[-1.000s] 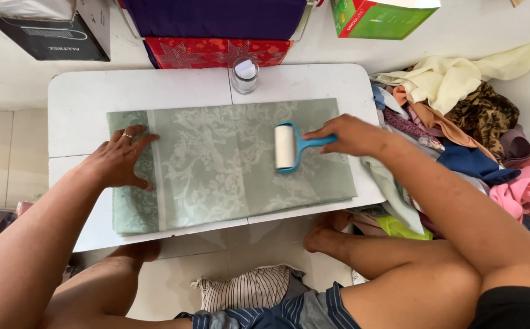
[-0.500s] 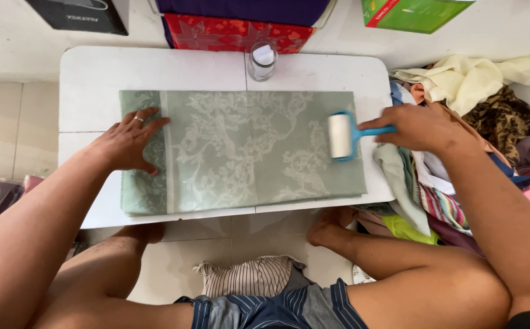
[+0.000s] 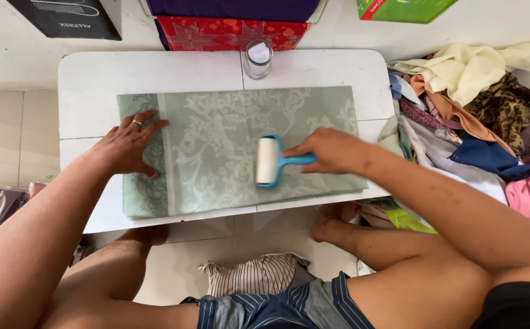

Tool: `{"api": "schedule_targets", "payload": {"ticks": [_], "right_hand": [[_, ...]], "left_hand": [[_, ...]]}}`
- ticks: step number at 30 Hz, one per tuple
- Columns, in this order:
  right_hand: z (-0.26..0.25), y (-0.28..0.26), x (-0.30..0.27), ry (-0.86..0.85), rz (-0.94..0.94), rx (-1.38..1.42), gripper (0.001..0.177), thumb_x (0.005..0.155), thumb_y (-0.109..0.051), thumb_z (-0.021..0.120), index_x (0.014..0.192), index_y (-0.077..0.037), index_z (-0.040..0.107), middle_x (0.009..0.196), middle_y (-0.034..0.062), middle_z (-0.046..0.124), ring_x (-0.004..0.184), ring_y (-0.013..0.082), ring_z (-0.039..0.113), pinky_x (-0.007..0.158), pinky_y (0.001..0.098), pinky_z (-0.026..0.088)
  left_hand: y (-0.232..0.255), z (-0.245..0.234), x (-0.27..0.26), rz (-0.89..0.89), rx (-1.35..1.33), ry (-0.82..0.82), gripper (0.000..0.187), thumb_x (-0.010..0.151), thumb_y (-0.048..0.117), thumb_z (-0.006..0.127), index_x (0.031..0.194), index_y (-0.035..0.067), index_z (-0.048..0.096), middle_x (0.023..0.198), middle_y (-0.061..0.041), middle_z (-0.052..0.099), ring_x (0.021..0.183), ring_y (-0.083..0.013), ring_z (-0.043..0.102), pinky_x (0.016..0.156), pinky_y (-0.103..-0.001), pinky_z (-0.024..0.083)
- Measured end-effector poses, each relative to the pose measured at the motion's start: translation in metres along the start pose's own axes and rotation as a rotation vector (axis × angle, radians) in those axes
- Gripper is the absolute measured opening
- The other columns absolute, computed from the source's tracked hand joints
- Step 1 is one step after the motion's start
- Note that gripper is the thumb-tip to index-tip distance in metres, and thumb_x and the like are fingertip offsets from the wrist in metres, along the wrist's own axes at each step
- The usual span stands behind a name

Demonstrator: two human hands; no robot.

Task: Cleaning fabric with a lint roller and folding it neatly on a table.

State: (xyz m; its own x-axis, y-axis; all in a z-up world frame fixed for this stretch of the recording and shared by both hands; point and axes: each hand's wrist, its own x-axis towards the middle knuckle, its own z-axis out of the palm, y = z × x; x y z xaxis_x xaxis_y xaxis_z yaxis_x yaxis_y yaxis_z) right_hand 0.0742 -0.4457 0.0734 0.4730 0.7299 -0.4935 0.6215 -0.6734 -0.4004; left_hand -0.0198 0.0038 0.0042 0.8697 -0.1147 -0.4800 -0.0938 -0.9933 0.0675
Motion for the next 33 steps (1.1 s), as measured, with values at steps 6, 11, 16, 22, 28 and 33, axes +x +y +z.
{"api": "schedule_targets", "payload": {"ticks": [6,11,16,22,28,33], "right_hand": [[-0.055,0.046,-0.07,-0.243,0.427,0.025,0.054,0.071,-0.022,0.09,0.121,-0.039,0.079,0.091,0.0096,0.085,0.08,0.0298,0.08,0.088,0.0411,0.059],[-0.047,0.087,-0.107,-0.196,0.611,-0.006,0.056,0.074,-0.019,0.089,0.122,-0.047,0.078,0.084,-0.0026,0.076,0.071,0.0162,0.059,0.077,0.0281,0.05],[-0.035,0.051,-0.096,-0.118,0.445,-0.064,0.053,0.078,-0.029,0.084,0.126,-0.049,0.072,0.1,-0.0032,0.079,0.076,0.0175,0.068,0.08,0.0315,0.057],[-0.03,0.024,-0.084,-0.141,0.322,0.107,0.06,0.072,-0.022,0.087,0.127,-0.042,0.074,0.065,0.0025,0.067,0.056,0.0174,0.042,0.059,0.031,0.044],[-0.032,0.09,-0.127,-0.192,0.573,0.155,0.063,0.07,-0.007,0.089,0.124,-0.039,0.078,0.11,-0.0043,0.083,0.088,0.0184,0.071,0.095,0.0286,0.053],[-0.033,0.068,-0.138,-0.067,0.575,0.032,0.049,0.08,-0.022,0.084,0.122,-0.047,0.077,0.102,-0.0095,0.083,0.064,0.0174,0.06,0.072,0.0315,0.055]], "left_hand": [[-0.003,0.002,-0.001,0.007,-0.061,0.0,0.127,0.052,0.044,0.102,0.159,0.03,0.033,0.17,-0.005,0.021,0.154,-0.0339,0.03,0.117,-0.052,0.044],[-0.021,0.028,0.011,0.06,-0.043,0.024,0.146,0.04,0.043,0.109,0.16,0.029,0.027,0.174,-0.003,0.015,0.156,-0.0286,0.019,0.122,-0.057,0.028],[-0.025,0.038,0.012,0.121,-0.015,0.091,0.147,0.036,0.048,0.109,0.159,0.029,0.03,0.172,-0.01,0.018,0.154,-0.0343,0.024,0.123,-0.058,0.023],[-0.018,0.035,-0.006,0.178,0.042,0.13,0.145,0.035,0.068,0.102,0.158,0.031,0.035,0.163,-0.01,0.034,0.146,-0.037,0.034,0.122,-0.059,0.027],[-0.019,0.041,-0.029,0.134,0.11,0.019,0.114,0.037,0.075,0.102,0.129,0.023,0.058,0.126,-0.005,0.062,0.12,-0.0273,0.056,0.107,-0.045,0.041],[-0.021,0.041,-0.047,0.106,0.015,0.005,0.111,0.043,0.063,0.104,0.135,0.024,0.057,0.14,-0.007,0.058,0.129,-0.0295,0.055,0.11,-0.047,0.042]]}}
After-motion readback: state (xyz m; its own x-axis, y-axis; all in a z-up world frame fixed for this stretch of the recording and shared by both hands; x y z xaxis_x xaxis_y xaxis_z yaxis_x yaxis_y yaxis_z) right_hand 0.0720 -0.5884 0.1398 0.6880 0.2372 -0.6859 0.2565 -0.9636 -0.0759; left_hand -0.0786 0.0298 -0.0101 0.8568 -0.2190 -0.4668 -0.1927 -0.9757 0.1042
